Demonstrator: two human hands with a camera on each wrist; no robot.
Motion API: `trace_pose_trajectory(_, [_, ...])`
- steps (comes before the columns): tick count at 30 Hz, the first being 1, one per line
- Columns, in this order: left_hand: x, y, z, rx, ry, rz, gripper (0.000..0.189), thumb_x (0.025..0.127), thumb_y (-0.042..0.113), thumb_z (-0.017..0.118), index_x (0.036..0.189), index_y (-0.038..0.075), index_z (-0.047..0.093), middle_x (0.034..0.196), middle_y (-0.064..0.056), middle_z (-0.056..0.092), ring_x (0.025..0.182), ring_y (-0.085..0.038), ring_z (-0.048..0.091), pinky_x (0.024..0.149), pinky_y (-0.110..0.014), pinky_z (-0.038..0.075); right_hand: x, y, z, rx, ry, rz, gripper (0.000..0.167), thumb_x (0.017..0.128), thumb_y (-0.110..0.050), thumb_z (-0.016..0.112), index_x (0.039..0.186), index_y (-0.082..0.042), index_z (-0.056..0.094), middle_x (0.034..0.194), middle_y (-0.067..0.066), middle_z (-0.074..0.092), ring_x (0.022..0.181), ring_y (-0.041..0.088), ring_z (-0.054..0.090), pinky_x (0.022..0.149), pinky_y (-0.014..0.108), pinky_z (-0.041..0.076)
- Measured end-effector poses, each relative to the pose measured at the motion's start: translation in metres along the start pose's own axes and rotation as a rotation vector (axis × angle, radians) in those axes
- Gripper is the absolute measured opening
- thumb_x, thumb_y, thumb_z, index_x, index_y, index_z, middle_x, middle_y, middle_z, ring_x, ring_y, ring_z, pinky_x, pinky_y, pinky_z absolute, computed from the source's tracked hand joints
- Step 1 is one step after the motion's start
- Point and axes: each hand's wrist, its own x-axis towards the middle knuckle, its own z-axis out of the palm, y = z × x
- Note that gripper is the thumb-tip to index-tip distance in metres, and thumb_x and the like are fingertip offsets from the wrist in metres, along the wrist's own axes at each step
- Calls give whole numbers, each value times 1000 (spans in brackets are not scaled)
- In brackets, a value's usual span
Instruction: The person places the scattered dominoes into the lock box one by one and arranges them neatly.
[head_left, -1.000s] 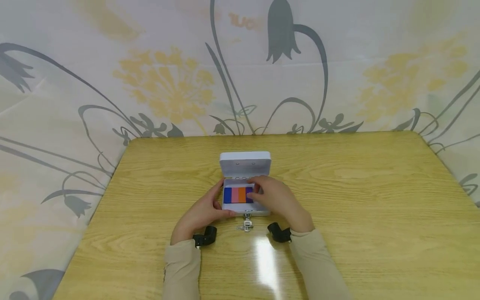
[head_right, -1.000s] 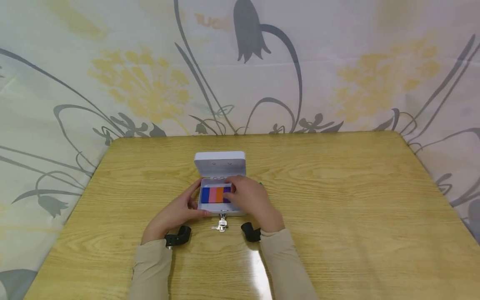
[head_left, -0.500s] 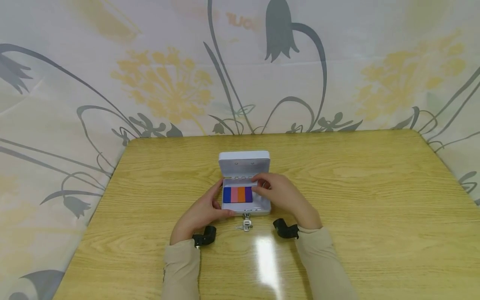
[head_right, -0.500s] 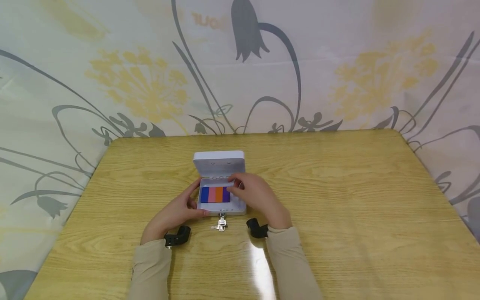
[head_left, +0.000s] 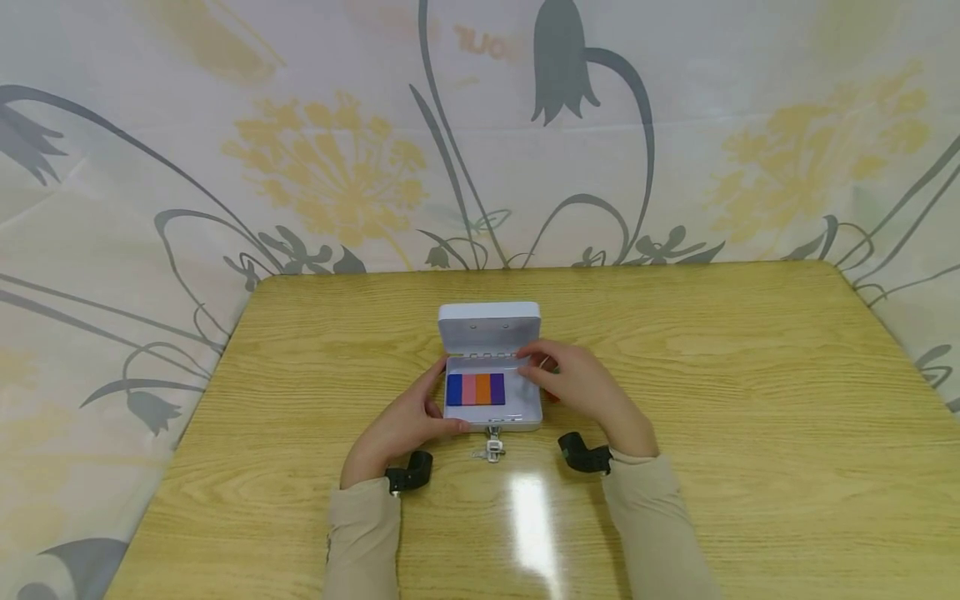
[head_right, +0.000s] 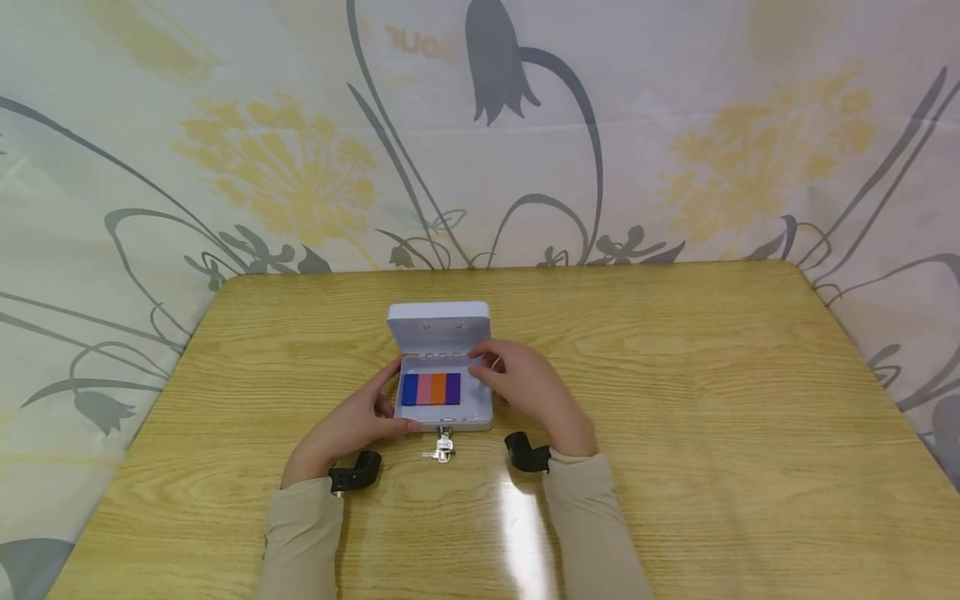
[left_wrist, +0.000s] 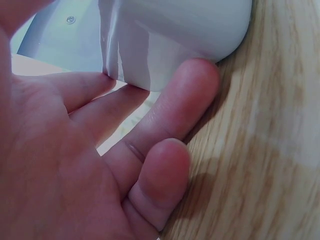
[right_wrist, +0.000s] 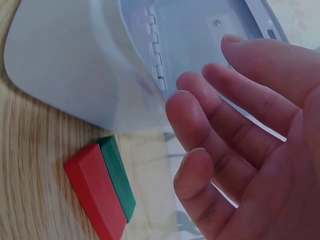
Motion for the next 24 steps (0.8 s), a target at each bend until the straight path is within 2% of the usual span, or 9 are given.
trace_pose_trajectory(12, [0, 0, 1, -6, 4, 5, 103, 65, 33, 80, 143, 30, 14, 81, -7, 52, 61, -16, 49, 56, -28, 40, -4, 17, -7, -9, 35, 82, 28, 88, -32, 56, 108, -13, 61, 94, 1, 60, 82, 15, 55, 72, 34, 44])
trace_pose_trajectory(17, [0, 1, 1, 7, 5, 3, 102, 65, 34, 79, 143, 30, 14, 83, -7, 52, 61, -16, 49, 55, -28, 40, -6, 26, -9, -10, 25, 139, 32, 87, -37, 56, 109, -14, 60, 96, 2, 60, 83, 16, 55, 73, 35, 44])
trace_pose_trajectory(24, [0, 0, 1, 1, 6, -7, 103, 64, 35, 80, 143, 32, 14, 79, -7, 53, 61, -17, 49, 56, -29, 40, -8, 34, -15, -16, -4, 175, 33, 88, -34, 55, 111, -11, 59, 96, 3, 59, 85, 19, 54, 76, 37, 42])
